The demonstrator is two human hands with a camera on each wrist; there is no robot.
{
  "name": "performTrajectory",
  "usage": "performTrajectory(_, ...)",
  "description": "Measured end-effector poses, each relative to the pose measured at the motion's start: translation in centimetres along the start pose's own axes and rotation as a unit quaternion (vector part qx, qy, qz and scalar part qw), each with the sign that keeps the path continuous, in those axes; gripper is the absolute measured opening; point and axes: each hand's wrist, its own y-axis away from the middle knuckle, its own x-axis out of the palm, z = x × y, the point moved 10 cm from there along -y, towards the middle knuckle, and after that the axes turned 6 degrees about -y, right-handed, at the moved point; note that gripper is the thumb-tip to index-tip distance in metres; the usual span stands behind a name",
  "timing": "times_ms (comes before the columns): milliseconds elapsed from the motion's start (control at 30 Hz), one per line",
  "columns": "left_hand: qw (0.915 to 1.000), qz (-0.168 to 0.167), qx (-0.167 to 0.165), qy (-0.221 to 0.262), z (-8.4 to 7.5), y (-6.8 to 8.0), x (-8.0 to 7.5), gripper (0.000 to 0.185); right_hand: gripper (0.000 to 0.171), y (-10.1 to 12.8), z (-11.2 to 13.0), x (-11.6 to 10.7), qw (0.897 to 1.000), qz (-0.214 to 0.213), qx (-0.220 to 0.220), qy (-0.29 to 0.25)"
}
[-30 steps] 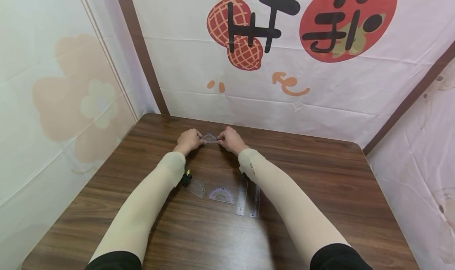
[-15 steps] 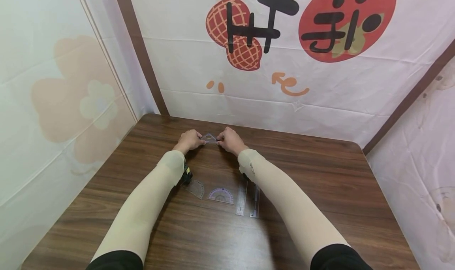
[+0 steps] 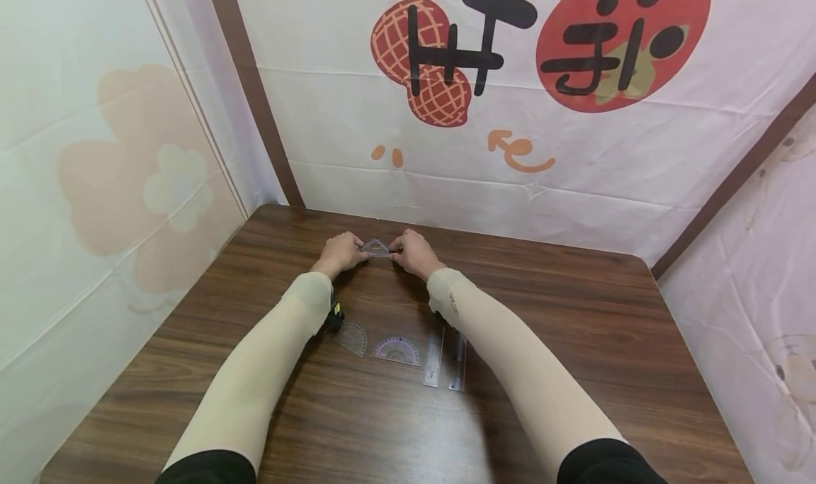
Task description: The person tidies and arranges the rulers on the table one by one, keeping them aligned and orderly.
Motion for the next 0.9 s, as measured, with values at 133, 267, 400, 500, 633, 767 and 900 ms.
performTrajectory(133,0.9998,-0.016,0.005,0.01,-0.06,-0.05,-0.17,0.04,0.024,-0.04,-0.17,0.16,1.0,0.008,0.011,-0.013)
performTrajectory(267,0.9991,-0.031,0.018,0.022,-0.16,-0.22,-0.35,0.039,0.026,-0.09,-0.29,0.24,1.0,0.011,0.02,-0.017)
performTrajectory(400,0.9981,-0.035,0.027,0.043,-0.28,-0.34,-0.37,0.038,0.028,-0.17,-0.38,0.26,1.0,0.01,0.023,-0.014)
performTrajectory(500,0.9971,-0.036,0.031,0.06,-0.33,-0.27,-0.36,0.037,0.03,-0.18,-0.38,0.3,1.0,0.008,0.023,-0.013)
performTrajectory(633,0.9954,-0.039,0.032,0.081,-0.36,-0.11,-0.44,0.036,0.03,-0.08,-0.39,0.23,0.999,0.005,0.023,-0.021)
performTrajectory(767,0.9945,-0.042,0.037,0.088,-0.6,0.07,-0.73,0.036,0.028,0.01,-0.6,0.03,0.999,-0.004,0.026,-0.039)
performTrajectory(900,0.9939,-0.044,0.038,0.094,-0.83,0.24,-0.97,0.036,0.027,0.1,-1.02,-0.26,0.997,-0.016,0.033,-0.062)
